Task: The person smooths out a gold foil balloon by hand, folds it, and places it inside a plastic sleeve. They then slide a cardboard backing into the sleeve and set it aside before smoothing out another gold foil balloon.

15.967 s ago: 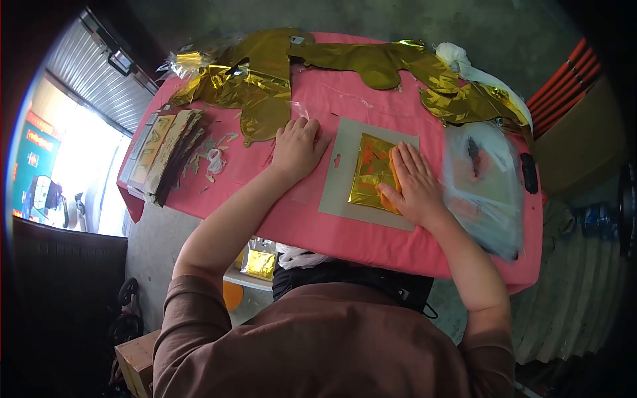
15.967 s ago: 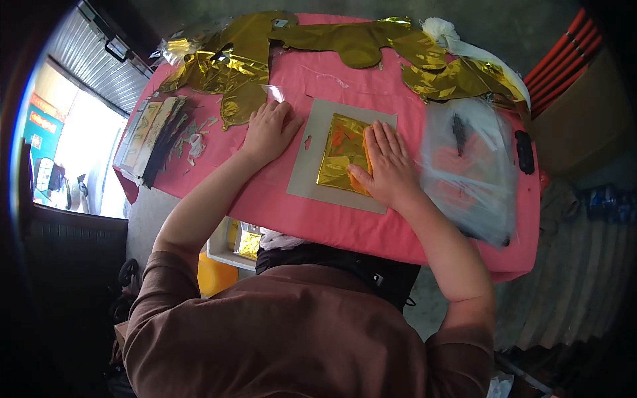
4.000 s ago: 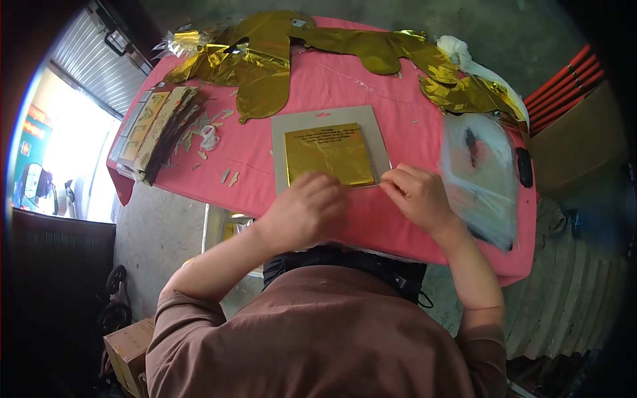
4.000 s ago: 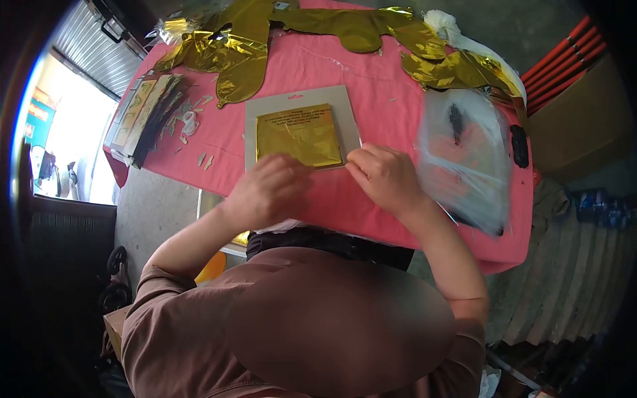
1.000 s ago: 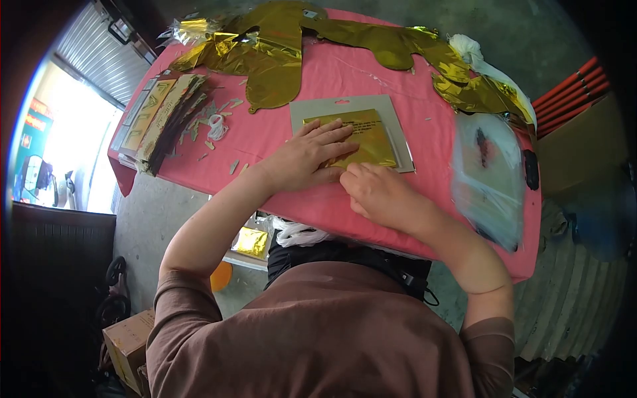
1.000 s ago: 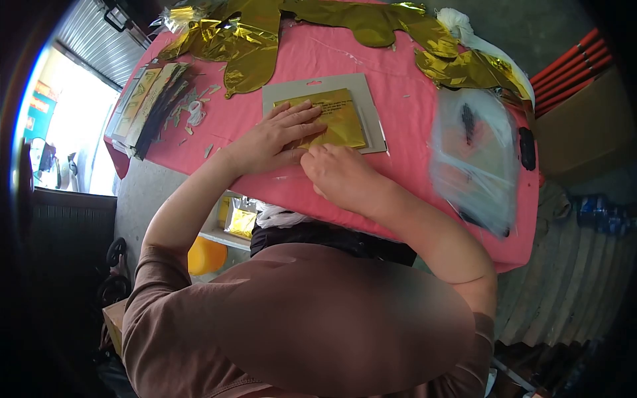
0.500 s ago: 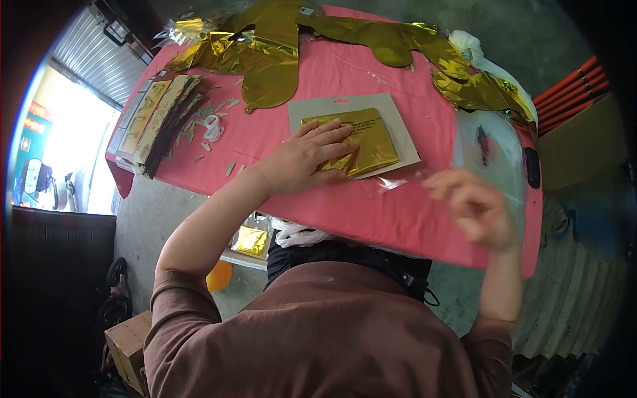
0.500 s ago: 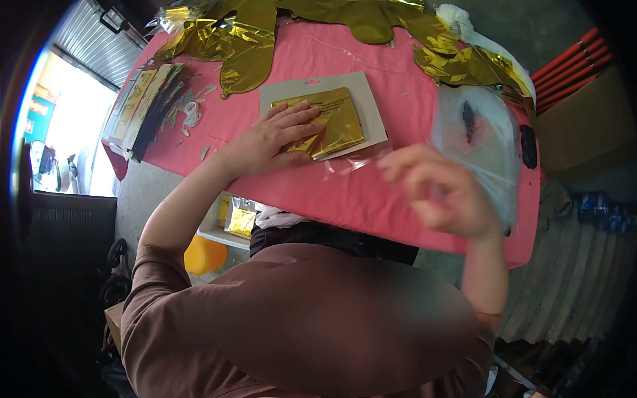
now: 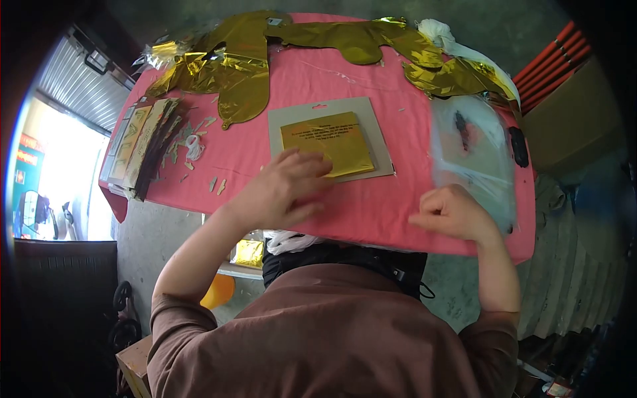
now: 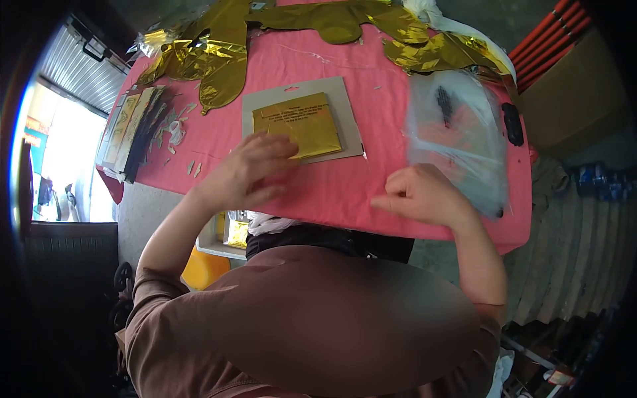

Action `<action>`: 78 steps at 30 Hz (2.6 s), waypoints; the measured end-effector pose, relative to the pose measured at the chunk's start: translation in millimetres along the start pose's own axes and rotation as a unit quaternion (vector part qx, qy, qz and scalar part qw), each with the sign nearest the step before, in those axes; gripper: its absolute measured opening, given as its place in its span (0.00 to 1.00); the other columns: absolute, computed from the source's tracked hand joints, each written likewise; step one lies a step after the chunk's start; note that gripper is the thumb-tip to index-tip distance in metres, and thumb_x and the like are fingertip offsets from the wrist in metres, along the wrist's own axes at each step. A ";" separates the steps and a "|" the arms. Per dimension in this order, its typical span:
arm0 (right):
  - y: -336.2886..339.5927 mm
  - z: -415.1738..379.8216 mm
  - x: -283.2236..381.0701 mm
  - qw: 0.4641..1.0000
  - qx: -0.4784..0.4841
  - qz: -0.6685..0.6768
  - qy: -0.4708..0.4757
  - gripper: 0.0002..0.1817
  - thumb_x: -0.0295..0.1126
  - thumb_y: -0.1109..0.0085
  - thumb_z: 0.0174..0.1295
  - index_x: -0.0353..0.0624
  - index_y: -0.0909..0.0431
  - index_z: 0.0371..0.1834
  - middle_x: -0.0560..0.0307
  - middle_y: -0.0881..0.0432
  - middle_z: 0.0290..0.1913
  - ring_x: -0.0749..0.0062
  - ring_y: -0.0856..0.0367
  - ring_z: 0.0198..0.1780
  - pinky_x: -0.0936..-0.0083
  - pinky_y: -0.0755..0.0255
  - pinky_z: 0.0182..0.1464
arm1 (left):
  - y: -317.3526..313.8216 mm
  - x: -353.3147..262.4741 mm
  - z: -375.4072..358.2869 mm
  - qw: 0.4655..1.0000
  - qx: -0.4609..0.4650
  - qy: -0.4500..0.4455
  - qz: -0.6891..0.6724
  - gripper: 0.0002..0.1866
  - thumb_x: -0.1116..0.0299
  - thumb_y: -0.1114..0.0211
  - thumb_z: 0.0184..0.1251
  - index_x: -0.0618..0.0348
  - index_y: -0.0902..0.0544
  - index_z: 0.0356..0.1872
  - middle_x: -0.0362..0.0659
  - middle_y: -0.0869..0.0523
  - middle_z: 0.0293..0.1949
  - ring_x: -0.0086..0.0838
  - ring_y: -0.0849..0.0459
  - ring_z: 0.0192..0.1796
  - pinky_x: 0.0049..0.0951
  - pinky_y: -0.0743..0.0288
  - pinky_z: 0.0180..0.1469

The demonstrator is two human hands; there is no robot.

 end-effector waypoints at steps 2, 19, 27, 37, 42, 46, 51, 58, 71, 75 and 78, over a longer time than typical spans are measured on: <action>7.1 -0.2 -6.1 0.982 -0.090 -0.160 -0.036 0.08 0.25 0.35 0.46 0.40 0.27 0.19 0.60 0.35 0.15 0.74 0.32 0.20 0.75 0.39 0.24 | 0.9 -17.2 -11.9 1.000 -0.009 0.011 0.007 0.27 0.57 0.32 0.52 0.54 0.23 0.53 0.47 0.26 0.59 0.42 0.31 0.64 0.49 0.44 0.68; -30.2 30.6 17.2 0.977 -0.170 -0.100 0.079 0.15 0.30 0.33 0.49 0.44 0.20 0.41 0.59 0.25 0.33 0.70 0.22 0.28 0.72 0.29 0.29 | 15.7 -24.9 -48.7 0.975 -0.202 0.092 -0.020 0.06 0.76 0.32 0.52 0.62 0.18 0.31 0.44 0.16 0.33 0.38 0.18 0.39 0.34 0.24 0.41; -28.7 51.9 -12.5 0.953 -0.148 0.225 -0.140 0.05 0.23 0.40 0.55 0.33 0.23 0.25 0.62 0.24 0.27 0.84 0.24 0.24 0.81 0.32 0.20 | 16.4 -14.5 -47.6 0.972 -0.205 0.108 -0.028 0.05 0.73 0.32 0.51 0.60 0.19 0.29 0.42 0.19 0.27 0.37 0.20 0.34 0.34 0.25 0.37; -19.1 71.2 -16.2 0.965 -0.091 0.115 -0.217 0.09 0.27 0.38 0.51 0.36 0.27 0.20 0.59 0.24 0.16 0.82 0.27 0.17 0.80 0.35 0.17 | 28.3 1.7 -66.4 0.948 -0.209 0.231 0.067 0.11 0.65 0.31 0.52 0.58 0.21 0.33 0.41 0.23 0.27 0.38 0.23 0.34 0.36 0.29 0.37; -7.0 72.5 -25.6 0.974 -0.095 0.062 -0.198 0.16 0.31 0.30 0.46 0.38 0.31 0.18 0.57 0.25 0.15 0.80 0.28 0.17 0.77 0.36 0.18 | 29.9 0.8 -85.3 0.917 -0.232 0.287 0.151 0.16 0.59 0.31 0.53 0.58 0.22 0.36 0.41 0.24 0.25 0.40 0.24 0.33 0.37 0.30 0.38; -12.3 69.3 -24.0 0.966 -0.073 0.098 -0.227 0.17 0.29 0.29 0.50 0.41 0.34 0.21 0.63 0.28 0.14 0.86 0.32 0.14 0.83 0.43 0.14 | 21.2 -1.6 -104.0 0.889 -0.154 0.410 0.131 0.18 0.51 0.33 0.55 0.57 0.22 0.28 0.41 0.23 0.18 0.38 0.21 0.26 0.36 0.29 0.30; -13.8 63.0 -25.6 0.975 -0.096 0.096 -0.175 0.16 0.28 0.30 0.50 0.41 0.33 0.22 0.65 0.29 0.13 0.88 0.34 0.15 0.84 0.44 0.15 | 2.8 -7.2 -119.4 0.866 -0.055 0.497 -0.011 0.21 0.50 0.32 0.58 0.62 0.20 0.25 0.40 0.21 0.16 0.30 0.27 0.14 0.28 0.32 0.21; -15.5 53.8 -20.2 0.977 -0.085 0.131 -0.146 0.12 0.26 0.31 0.50 0.40 0.28 0.27 0.66 0.28 0.17 0.89 0.34 0.19 0.84 0.42 0.19 | -22.2 -1.0 -130.0 0.710 -0.271 0.437 -0.482 0.08 0.69 0.34 0.63 0.61 0.20 0.27 0.32 0.22 0.18 0.12 0.28 0.21 0.15 0.37 0.22; 12.3 51.2 -24.3 0.968 -0.128 0.217 0.001 0.05 0.26 0.38 0.56 0.37 0.22 0.33 0.66 0.21 0.29 0.86 0.26 0.31 0.83 0.32 0.35 | 29.6 52.6 -76.7 0.808 -0.346 0.308 -0.363 0.07 0.73 0.34 0.62 0.60 0.23 0.26 0.33 0.21 0.20 0.12 0.26 0.22 0.14 0.35 0.25; 42.6 47.1 -27.5 0.951 -0.232 0.180 -0.098 0.07 0.29 0.38 0.54 0.38 0.22 0.33 0.63 0.22 0.27 0.81 0.26 0.30 0.81 0.32 0.33 | 27.6 68.7 -52.1 0.848 -0.341 0.262 -0.309 0.03 0.74 0.36 0.63 0.61 0.21 0.32 0.34 0.19 0.28 0.14 0.23 0.30 0.15 0.31 0.32; 51.3 54.9 -34.3 0.956 -0.279 -0.059 -0.072 0.08 0.30 0.37 0.51 0.37 0.22 0.30 0.56 0.24 0.28 0.70 0.23 0.32 0.76 0.29 0.35 | 31.4 74.3 -34.1 0.876 -0.330 0.231 -0.266 0.03 0.74 0.37 0.63 0.62 0.21 0.36 0.34 0.18 0.32 0.14 0.23 0.36 0.17 0.30 0.39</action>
Point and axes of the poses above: each hand's wrist, its own z-axis towards the middle knuckle, its own y-axis out of the back of the hand, x = y × z, the point moved 7 cm from there along z, towards the middle knuckle
